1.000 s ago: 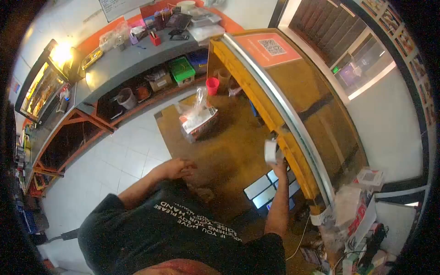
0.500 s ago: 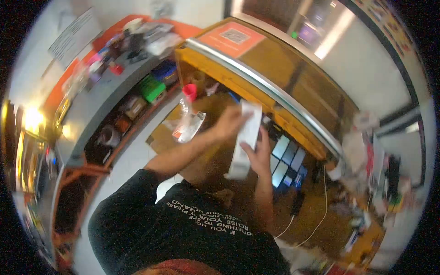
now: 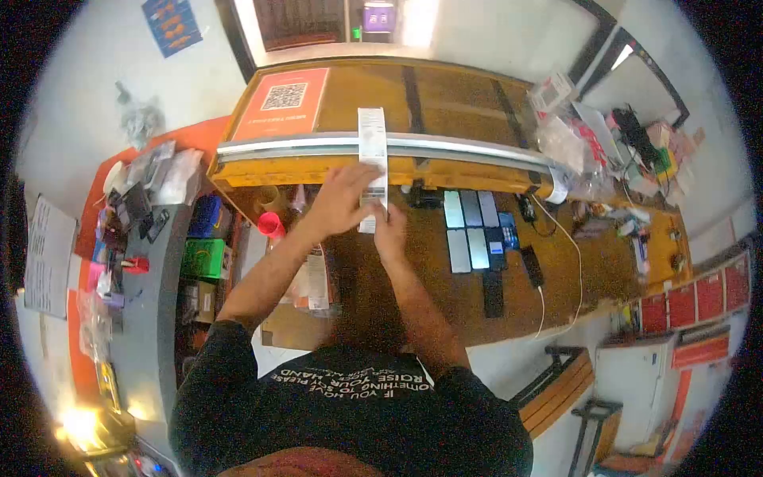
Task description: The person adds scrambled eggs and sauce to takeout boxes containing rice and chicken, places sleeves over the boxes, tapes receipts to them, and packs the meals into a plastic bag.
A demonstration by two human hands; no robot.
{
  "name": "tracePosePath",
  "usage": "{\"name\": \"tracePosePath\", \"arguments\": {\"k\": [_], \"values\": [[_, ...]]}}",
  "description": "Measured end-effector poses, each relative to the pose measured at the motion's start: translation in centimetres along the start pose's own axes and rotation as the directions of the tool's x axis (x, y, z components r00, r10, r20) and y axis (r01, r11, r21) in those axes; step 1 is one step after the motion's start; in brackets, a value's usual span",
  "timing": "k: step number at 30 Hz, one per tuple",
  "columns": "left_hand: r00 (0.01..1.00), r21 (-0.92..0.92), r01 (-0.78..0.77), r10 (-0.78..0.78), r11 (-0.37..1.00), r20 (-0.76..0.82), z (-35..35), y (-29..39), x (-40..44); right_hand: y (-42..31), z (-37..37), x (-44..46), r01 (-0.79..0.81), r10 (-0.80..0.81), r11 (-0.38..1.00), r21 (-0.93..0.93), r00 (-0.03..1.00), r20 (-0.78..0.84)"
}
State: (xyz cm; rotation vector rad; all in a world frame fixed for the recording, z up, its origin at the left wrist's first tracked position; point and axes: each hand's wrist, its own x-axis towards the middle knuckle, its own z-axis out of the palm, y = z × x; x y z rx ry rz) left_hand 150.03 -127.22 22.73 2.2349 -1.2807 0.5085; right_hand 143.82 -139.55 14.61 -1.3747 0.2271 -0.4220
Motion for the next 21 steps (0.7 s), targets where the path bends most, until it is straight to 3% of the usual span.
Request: {"name": "tracePosePath", "arguments": {"k": [2,3,5,7,9,14,16,18,20,21], "values": [[0.999,0.023,0.011,-0.01,1.0,-0.04,1.0,0.3,-0.9,1.6,0.1,1.0,0.13,-0.141,0.97,-0.204,0.989,-0.039],[0.999,0.02,0.027,-0.026,0.999,-0.029,1.2,0.1,-1.0,2.1,0.4,1.0,0.118,-0.132,0.971,-0.208,0.99,-0.055],[0.999,0.013,0.038,-0.038,0.999,-0.018,1.4,-0.2,-0.7,2.7,1.3,1.3,0.083,-0.082,0.996,0.008,0.988,-0.131],[0.998,0.195,0.062,-0.063,0.979,0.0,1.5,0.0,-0.3,2.8,1.9,1.3,0.039,-0.043,0.999,-0.033,0.992,-0.122],[0.997,0.171,0.071,-0.072,0.983,0.004,1.4,0.3,-0.1,3.1,3.2,0.9,-0.008,0.019,0.984,0.18,0.998,-0.057],[0.997,0.145,0.08,-0.076,0.986,-0.033,1.7,-0.5,0.6,6.9,2.0,-0.7,-0.177,0.178,0.983,-0.046,0.984,0.008],[0.995,0.21,0.036,-0.016,0.977,-0.099,3.2,-2.2,0.5,8.9,0.8,-0.7,0.189,-0.186,0.982,-0.009,0.96,-0.207],[0.988,0.164,0.023,0.003,0.986,-0.156,2.4,-1.5,-0.5,0.0,1.1,-1.9,0.114,-0.103,0.993,0.024,0.957,-0.271],[0.972,0.135,0.009,0.023,0.991,-0.234,2.6,0.2,-2.4,-0.8,-2.3,0.1,0.068,-0.053,0.992,0.106,0.989,-0.14],[0.971,0.138,0.012,0.021,0.99,-0.236,2.9,1.0,-3.3,-1.4,-3.1,1.5,0.081,-0.091,0.984,0.156,0.994,0.061]]}}
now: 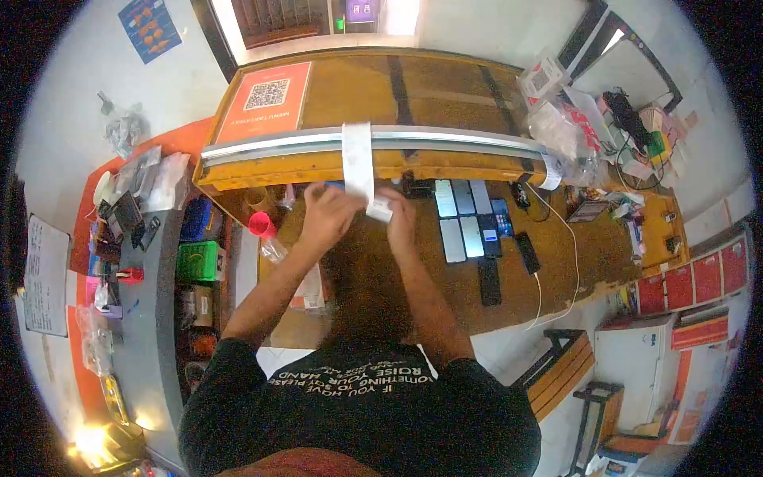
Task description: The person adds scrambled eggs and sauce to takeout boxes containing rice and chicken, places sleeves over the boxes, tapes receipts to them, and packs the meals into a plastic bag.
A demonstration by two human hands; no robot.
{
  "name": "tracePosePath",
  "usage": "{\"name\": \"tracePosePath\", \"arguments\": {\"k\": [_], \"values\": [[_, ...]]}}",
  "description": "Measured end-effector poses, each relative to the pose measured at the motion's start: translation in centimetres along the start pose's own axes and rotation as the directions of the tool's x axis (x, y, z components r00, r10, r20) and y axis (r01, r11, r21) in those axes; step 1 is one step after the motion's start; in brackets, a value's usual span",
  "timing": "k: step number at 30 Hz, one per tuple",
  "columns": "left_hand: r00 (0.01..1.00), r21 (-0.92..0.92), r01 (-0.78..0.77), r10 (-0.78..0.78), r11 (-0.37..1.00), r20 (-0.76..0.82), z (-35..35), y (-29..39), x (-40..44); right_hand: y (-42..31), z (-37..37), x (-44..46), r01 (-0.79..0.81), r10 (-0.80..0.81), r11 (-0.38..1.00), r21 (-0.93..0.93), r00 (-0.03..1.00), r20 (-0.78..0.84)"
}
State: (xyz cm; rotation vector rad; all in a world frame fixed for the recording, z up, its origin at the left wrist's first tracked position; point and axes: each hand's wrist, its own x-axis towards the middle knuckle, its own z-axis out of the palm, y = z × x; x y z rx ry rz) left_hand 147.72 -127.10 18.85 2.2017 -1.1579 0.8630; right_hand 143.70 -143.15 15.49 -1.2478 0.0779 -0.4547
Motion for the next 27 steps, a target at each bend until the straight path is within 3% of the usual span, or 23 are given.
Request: {"name": "tracePosePath", "arguments": {"k": [1,2,3,4,6,8,10,14,16,17,18,19,20,21,22,24,27], "values": [[0.999,0.001,-0.037,0.037,0.999,0.026,-0.2,0.8,-1.1,-0.6,-1.0,0.4,-0.141,0.141,0.981,-0.131,0.99,-0.01],[0.996,0.001,-0.073,0.072,0.997,0.053,-0.6,1.4,-2.0,-1.6,-0.9,0.6,-0.148,0.148,0.98,-0.131,0.989,-0.004],[0.985,-0.02,-0.062,0.064,0.998,0.158,-1.0,1.8,-2.5,-2.3,-0.9,0.7,-0.145,0.184,0.94,-0.31,0.978,0.101],[0.986,-0.012,-0.052,0.054,0.999,0.16,-1.0,2.3,-2.6,-2.5,-1.0,0.7,-0.114,0.233,0.872,-0.476,0.952,0.2],[0.986,-0.023,0.049,-0.045,0.999,0.163,-2.4,3.8,-0.1,-1.2,-1.2,0.3,-0.085,0.203,0.89,-0.449,0.953,0.223],[0.977,0.01,0.099,-0.099,0.995,0.191,-1.3,3.1,1.8,2.4,-2.3,0.2,-0.137,0.187,0.926,-0.351,0.976,0.114],[0.962,0.174,0.216,-0.24,0.961,0.127,1.1,2.3,3.5,5.0,-3.7,0.7,-0.07,0.128,0.954,-0.29,0.974,0.185],[0.904,0.342,0.342,-0.406,0.875,0.135,3.3,2.6,5.3,2.6,-3.2,1.2,-0.2,0.282,0.915,-0.349,0.938,0.203],[0.906,0.434,0.349,-0.418,0.83,0.07,3.8,3.2,5.5,2.6,-3.3,0.8,-0.166,0.17,0.983,-0.083,0.984,0.051],[0.892,0.473,0.357,-0.444,0.805,0.082,3.9,3.2,6.0,2.0,-3.9,0.4,-0.132,0.134,0.987,-0.091,0.991,0.015],[0.91,0.443,0.373,-0.415,0.815,-0.001,4.4,2.9,6.0,2.4,-4.7,-0.2,-0.087,0.086,0.988,-0.128,0.996,-0.014],[0.879,0.446,0.402,-0.474,0.8,0.059,3.5,3.1,6.8,4.6,-5.8,-0.3,-0.059,0.056,0.998,-0.035,0.996,-0.07],[0.838,0.44,0.436,-0.533,0.785,0.12,3.0,3.2,7.0,4.5,-6.7,-0.9,-0.024,0.003,0.973,-0.231,0.996,-0.09],[0.872,0.417,0.448,-0.489,0.791,-0.009,2.8,3.4,6.4,3.7,-6.4,-2.0,-0.107,0.109,0.994,0.019,0.988,-0.114],[0.844,0.435,0.497,-0.535,0.751,-0.039,1.4,4.1,5.5,0.4,-5.1,-3.8,-0.149,0.152,0.988,0.041,0.986,-0.067],[0.889,0.275,0.458,-0.435,0.845,-0.144,-1.9,6.3,4.1,0.3,-5.2,-5.8,-0.046,0.044,0.999,-0.026,0.998,-0.044],[0.83,0.005,0.558,-0.557,0.83,0.032,-6.5,8.2,-3.3,-3.4,-1.9,-10.1,-0.098,0.097,0.995,0.004,0.99,0.1]]}}
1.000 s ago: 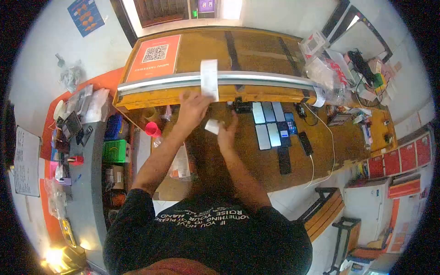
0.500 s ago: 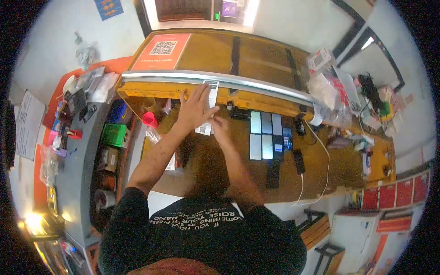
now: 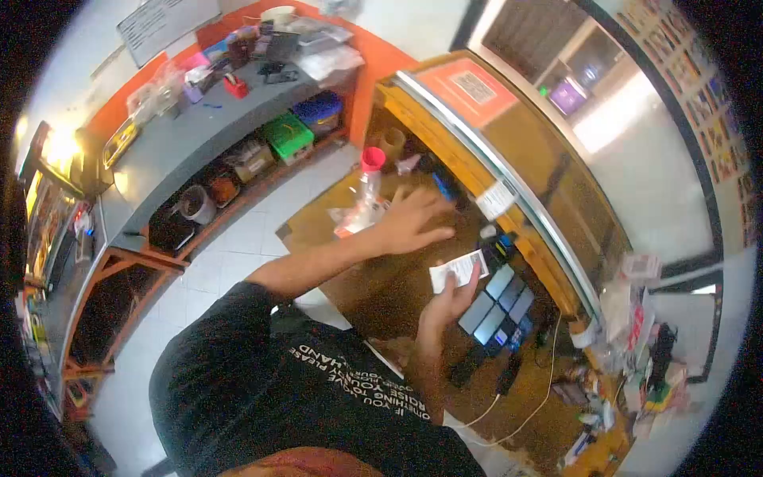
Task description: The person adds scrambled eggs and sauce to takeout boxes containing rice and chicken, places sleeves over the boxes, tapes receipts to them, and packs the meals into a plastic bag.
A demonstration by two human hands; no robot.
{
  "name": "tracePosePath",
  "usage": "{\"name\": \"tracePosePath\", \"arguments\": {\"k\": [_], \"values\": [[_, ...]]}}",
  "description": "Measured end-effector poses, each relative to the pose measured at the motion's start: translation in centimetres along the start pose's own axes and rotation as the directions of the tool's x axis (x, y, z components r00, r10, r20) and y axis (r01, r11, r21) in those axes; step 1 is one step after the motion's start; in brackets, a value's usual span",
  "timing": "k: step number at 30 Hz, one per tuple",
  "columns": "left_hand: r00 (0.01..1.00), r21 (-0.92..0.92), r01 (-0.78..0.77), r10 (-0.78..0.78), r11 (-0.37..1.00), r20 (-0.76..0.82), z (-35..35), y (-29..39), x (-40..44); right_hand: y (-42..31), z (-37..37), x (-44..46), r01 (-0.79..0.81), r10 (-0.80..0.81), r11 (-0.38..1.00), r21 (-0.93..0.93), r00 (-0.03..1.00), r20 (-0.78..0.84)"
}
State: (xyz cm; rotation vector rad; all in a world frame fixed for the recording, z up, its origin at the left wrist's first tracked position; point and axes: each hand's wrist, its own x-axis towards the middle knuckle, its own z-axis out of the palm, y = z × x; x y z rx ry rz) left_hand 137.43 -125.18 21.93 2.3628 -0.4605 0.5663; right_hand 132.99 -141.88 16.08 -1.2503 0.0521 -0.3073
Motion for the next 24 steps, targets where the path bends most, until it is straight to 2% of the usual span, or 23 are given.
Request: {"name": "tracePosePath", "arguments": {"k": [1,2,3,4,5,6,7,9,10,11,12,13,15,16,18,19,21,22,24], "values": [[0.991,-0.312,0.09,-0.054,0.946,0.122,-0.6,-2.1,-2.7,-0.2,1.9,-1.2,-0.003,0.003,1.0,0.006,1.0,0.02],[0.965,-0.581,0.207,-0.066,0.787,0.254,-1.8,-3.9,-5.5,-0.2,3.9,-2.6,-0.047,0.042,0.999,0.016,0.975,0.219],[0.877,-0.6,0.443,-0.181,0.666,0.445,-6.1,-3.5,-7.9,0.3,5.8,-4.0,-0.093,0.078,0.996,0.017,0.91,0.407],[0.898,-0.688,0.422,-0.169,0.591,0.406,-5.7,-6.9,-11.6,2.1,7.7,-5.1,-0.048,0.052,0.999,-0.022,0.82,0.57],[0.889,-0.662,0.458,-0.324,0.594,0.324,-6.9,-8.5,-15.5,2.3,10.3,-6.9,-0.117,0.187,0.982,-0.148,0.712,0.676],[0.922,-0.768,0.364,-0.32,0.527,0.218,-7.8,-11.0,-19.2,2.8,12.9,-8.7,-0.338,0.391,0.911,-0.236,0.527,0.755],[0.714,-0.774,0.628,-0.456,0.08,0.532,-12.5,-10.3,-21.0,4.5,15.6,-10.5,-0.271,0.357,0.926,-0.261,0.416,0.836],[0.672,-0.775,0.621,-0.59,0.121,0.446,-17.5,-11.4,-25.5,6.4,21.8,-15.3,-0.179,0.223,0.968,-0.176,0.294,0.929],[0.653,-0.774,0.618,-0.637,0.135,0.41,-19.7,-12.1,-27.9,7.0,24.8,-17.5,-0.185,0.218,0.968,-0.171,0.276,0.936],[0.678,-0.897,0.424,-0.7,0.123,0.224,-21.3,-13.1,-30.3,7.2,27.8,-19.5,-0.291,0.306,0.922,-0.255,0.143,0.941],[0.653,-0.971,0.203,-0.756,0.13,0.036,-23.1,-13.6,-32.3,7.3,30.4,-21.3,-0.377,0.38,0.856,-0.352,-0.001,0.925],[0.609,-0.987,0.135,-0.793,0.09,0.011,-25.3,-13.9,-34.5,7.3,33.0,-23.1,-0.374,0.381,0.854,-0.361,-0.021,0.924],[0.577,-0.993,-0.013,-0.81,0.117,-0.103,-28.7,-14.8,-38.6,7.5,37.7,-26.5,-0.412,0.384,0.768,-0.49,-0.317,0.868],[0.567,-0.992,-0.009,-0.816,0.129,-0.112,-30.2,-15.2,-40.1,8.3,39.3,-28.3,-0.418,0.373,0.766,-0.488,-0.33,0.867],[0.386,-0.963,0.063,-0.896,0.261,-0.218,-32.8,-16.3,-42.6,10.5,41.8,-31.5,-0.304,0.189,0.909,-0.286,-0.31,0.932],[0.383,-0.961,0.074,-0.897,0.266,-0.218,-33.9,-17.2,-43.4,11.7,43.2,-31.9,-0.315,0.182,0.907,-0.281,-0.309,0.933],[0.073,-0.877,-0.084,-0.875,0.473,-0.479,-36.0,-19.1,-44.0,13.7,46.1,-31.2,-0.239,0.248,0.829,-0.506,-0.654,0.715],[-0.027,-0.849,-0.094,-0.854,0.52,-0.52,-37.2,-20.1,-43.8,16.9,47.1,-31.0,-0.204,0.205,0.888,-0.412,-0.625,0.753],[-0.04,-0.812,-0.16,-0.825,0.561,-0.563,-39.2,-22.5,-44.4,22.6,50.4,-27.7,-0.085,0.32,0.887,-0.453,-0.594,0.738]]}}
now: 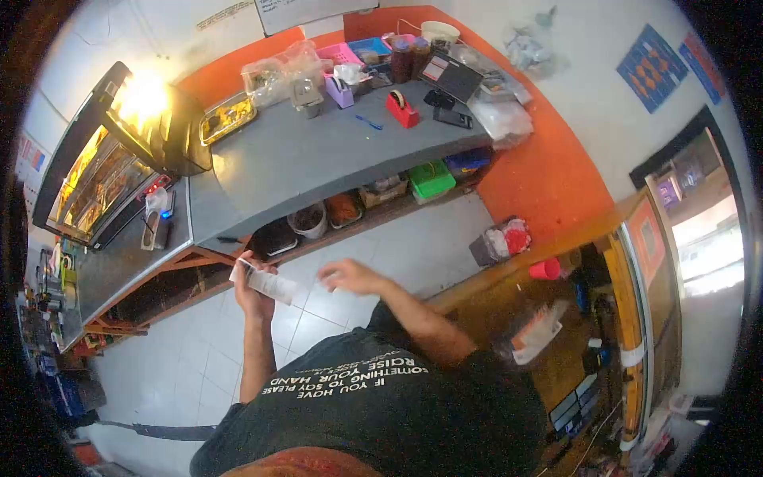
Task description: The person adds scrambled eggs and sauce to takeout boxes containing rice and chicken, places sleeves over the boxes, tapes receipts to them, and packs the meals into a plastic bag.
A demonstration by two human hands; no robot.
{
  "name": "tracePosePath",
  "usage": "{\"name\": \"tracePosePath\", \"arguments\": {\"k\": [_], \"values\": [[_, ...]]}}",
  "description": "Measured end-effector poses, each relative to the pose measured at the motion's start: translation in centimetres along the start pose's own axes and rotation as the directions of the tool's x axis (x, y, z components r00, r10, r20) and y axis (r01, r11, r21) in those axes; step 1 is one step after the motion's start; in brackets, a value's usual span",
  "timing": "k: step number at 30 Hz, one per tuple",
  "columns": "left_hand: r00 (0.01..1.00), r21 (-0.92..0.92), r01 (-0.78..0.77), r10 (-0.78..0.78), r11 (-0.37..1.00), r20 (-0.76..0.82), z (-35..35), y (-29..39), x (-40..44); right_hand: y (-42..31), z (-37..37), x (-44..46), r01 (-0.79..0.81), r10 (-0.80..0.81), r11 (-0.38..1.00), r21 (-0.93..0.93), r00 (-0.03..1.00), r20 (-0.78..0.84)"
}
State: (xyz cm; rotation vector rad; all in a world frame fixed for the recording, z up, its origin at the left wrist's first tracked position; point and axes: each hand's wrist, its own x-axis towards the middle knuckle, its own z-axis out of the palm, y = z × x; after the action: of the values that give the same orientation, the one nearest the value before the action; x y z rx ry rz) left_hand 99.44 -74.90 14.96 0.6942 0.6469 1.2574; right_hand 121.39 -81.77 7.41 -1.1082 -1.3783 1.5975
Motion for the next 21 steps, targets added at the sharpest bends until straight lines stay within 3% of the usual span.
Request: {"name": "tracePosePath", "arguments": {"k": [2,4,6,7,8,10,11,13,14,16,21], "values": [[1.0,-0.024,-0.025,0.024,0.999,-0.02,-0.1,-0.1,3.2,0.8,-7.3,1.4,-0.109,0.12,0.993,0.052,0.934,-0.336],[0.997,0.025,-0.034,0.036,0.999,-0.072,0.5,-0.2,6.1,3.2,-16.5,3.4,-0.156,0.113,0.988,-0.006,0.744,-0.659],[0.992,0.06,-0.022,0.029,0.998,-0.126,0.2,-0.6,9.7,7.1,-27.6,6.0,-0.044,-0.062,0.995,-0.092,0.453,-0.89],[0.981,0.092,-0.003,0.02,0.996,-0.191,0.2,-0.8,11.5,5.8,-31.7,6.3,-0.084,-0.243,0.955,-0.285,0.329,-0.913],[0.965,0.073,-0.021,0.04,0.997,-0.26,0.6,-1.1,13.4,4.8,-35.5,7.3,-0.18,-0.288,0.927,-0.33,0.224,-0.931],[0.932,0.05,-0.073,0.086,0.996,-0.353,1.5,-2.1,17.7,4.8,-44.9,10.1,-0.533,-0.232,0.761,-0.369,0.307,-0.923],[0.931,0.059,-0.067,0.084,0.996,-0.354,2.6,-2.6,19.5,3.2,-47.5,11.6,-0.534,-0.222,0.765,-0.36,0.306,-0.926],[0.918,0.035,-0.039,0.05,0.999,-0.393,5.0,-3.6,23.3,-1.3,-51.4,14.0,-0.8,-0.106,0.487,-0.35,0.344,-0.933],[0.916,0.04,-0.019,0.033,0.999,-0.399,6.3,-4.3,25.1,-1.2,-54.4,15.3,-0.804,-0.086,0.488,-0.34,0.344,-0.935],[0.914,0.036,0.024,-0.007,0.999,-0.406,9.0,-5.6,28.2,-0.5,-59.2,17.1,-0.88,-0.028,0.359,-0.312,0.324,-0.946],[0.907,0.098,0.073,-0.025,0.993,-0.421,13.2,-7.4,32.6,1.1,-64.6,18.8,-0.901,-0.036,0.299,-0.313,0.318,-0.948]]}}
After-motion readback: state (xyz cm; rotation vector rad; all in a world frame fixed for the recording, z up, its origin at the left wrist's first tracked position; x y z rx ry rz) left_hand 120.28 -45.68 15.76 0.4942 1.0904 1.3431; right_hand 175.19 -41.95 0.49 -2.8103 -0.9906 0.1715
